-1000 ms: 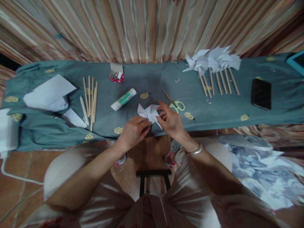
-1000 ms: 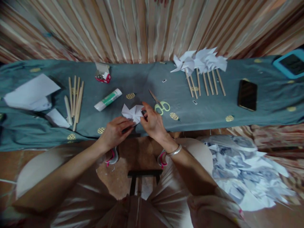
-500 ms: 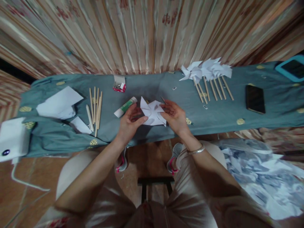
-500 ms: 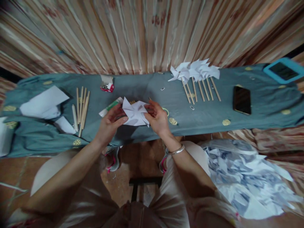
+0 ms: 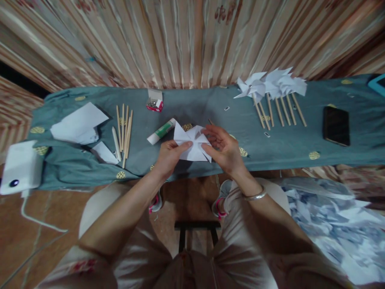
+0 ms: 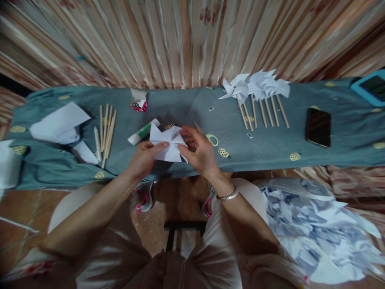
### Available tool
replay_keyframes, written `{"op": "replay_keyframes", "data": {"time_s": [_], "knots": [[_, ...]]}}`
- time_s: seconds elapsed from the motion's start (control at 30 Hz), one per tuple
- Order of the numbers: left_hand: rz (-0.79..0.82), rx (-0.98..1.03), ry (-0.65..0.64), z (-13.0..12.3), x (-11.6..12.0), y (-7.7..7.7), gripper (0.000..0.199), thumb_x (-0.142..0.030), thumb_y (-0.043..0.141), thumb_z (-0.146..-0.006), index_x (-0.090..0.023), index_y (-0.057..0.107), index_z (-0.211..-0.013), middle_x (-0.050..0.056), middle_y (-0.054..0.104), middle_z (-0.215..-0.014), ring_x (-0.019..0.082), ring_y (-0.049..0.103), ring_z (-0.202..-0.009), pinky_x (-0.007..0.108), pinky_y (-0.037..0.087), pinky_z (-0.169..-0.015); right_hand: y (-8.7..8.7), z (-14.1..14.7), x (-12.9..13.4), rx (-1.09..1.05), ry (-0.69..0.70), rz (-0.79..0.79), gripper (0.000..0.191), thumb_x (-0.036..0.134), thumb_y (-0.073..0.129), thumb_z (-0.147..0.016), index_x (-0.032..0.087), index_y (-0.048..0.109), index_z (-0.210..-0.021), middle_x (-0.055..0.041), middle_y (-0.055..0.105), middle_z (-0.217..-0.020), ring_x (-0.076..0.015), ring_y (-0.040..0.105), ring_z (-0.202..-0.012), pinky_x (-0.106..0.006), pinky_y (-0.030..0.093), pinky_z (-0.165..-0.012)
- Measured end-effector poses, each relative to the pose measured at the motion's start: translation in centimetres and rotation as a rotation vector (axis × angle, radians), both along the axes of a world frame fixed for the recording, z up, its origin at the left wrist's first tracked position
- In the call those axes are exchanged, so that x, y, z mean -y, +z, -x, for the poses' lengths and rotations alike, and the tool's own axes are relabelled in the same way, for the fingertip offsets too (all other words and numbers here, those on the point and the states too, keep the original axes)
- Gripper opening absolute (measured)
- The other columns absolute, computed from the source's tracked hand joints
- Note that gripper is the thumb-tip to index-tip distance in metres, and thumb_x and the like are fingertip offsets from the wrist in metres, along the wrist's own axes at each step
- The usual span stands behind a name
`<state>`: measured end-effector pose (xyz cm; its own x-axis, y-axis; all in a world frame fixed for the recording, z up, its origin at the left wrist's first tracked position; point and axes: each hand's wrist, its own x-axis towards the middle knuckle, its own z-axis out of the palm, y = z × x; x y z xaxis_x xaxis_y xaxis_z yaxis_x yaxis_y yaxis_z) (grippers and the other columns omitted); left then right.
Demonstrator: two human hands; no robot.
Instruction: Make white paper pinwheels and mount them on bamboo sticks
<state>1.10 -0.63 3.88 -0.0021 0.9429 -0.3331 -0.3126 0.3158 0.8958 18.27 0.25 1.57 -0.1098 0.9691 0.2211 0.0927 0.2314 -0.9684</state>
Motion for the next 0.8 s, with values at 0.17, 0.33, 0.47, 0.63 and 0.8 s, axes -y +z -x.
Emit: {"op": "replay_keyframes", "data": {"time_s": [0.17, 0.33, 0.47, 0.63, 0.8], "knots": [[-0.022, 0.013, 0.038, 0.1, -0.2, 0.1, 0.035, -0.036, 0.091, -0.051, -0.014, 0.077, -0.073, 0.004, 0.076, -0.074, 0.015, 0.065, -0.064, 0.027, 0.05, -0.068, 1.2, -0.5, 0.4, 0.099, -0.048, -0.104, 0.04, 0.033, 0.068, -0.084, 0.028, 0.061, -0.123, -0.007, 0.066, -0.129, -0.022, 0.065, -0.112, -0.037, 0.057, -0.089], [-0.042, 0.074, 0.089, 0.3, -1.0, 0.2, 0.035, -0.032, 0.092, -0.049, -0.013, 0.077, -0.075, 0.004, 0.076, -0.073, 0.015, 0.066, -0.064, 0.026, 0.051, -0.067, 2.5, -0.8, 1.3, 0.329, -0.029, -0.303, 0.028, 0.011, 0.058, -0.08, 0.027, 0.068, -0.101, -0.0035, 0.051, -0.148, -0.0242, 0.047, -0.139, -0.047, 0.042, -0.114], [-0.035, 0.073, 0.109, 0.4, -1.3, 0.4, 0.036, -0.032, 0.092, -0.048, -0.013, 0.076, -0.074, 0.005, 0.076, -0.072, 0.015, 0.066, -0.063, 0.027, 0.051, -0.066, 2.7, -0.7, 1.7, 0.403, 0.024, -0.347, 0.027, 0.01, 0.061, -0.08, 0.028, 0.07, -0.098, 0.0, 0.04, -0.157, -0.0261, 0.038, -0.146, -0.05, 0.037, -0.117], [-0.058, 0.052, 0.098, 0.1, -1.1, 0.4, 0.033, -0.032, 0.091, -0.049, -0.013, 0.076, -0.073, 0.004, 0.075, -0.07, 0.015, 0.064, -0.061, 0.027, 0.05, -0.064, 2.4, -0.8, 1.5, 0.426, 0.03, -0.377, 0.008, 0.023, 0.069, -0.084, 0.027, 0.073, -0.089, 0.0018, 0.041, -0.157, -0.0284, 0.034, -0.148, -0.053, 0.037, -0.117], [-0.101, 0.011, 0.05, -0.2, -0.6, 0.3, 0.026, -0.033, 0.089, -0.055, -0.015, 0.078, -0.071, 0.002, 0.075, -0.068, 0.012, 0.062, -0.059, 0.026, 0.05, -0.064, 2.5, -0.5, 1.4, 0.43, -0.052, -0.413, 0.008, 0.024, 0.065, -0.088, 0.027, 0.072, -0.087, 0.0018, 0.046, -0.153, -0.0281, 0.033, -0.148, -0.053, 0.034, -0.119]]}}
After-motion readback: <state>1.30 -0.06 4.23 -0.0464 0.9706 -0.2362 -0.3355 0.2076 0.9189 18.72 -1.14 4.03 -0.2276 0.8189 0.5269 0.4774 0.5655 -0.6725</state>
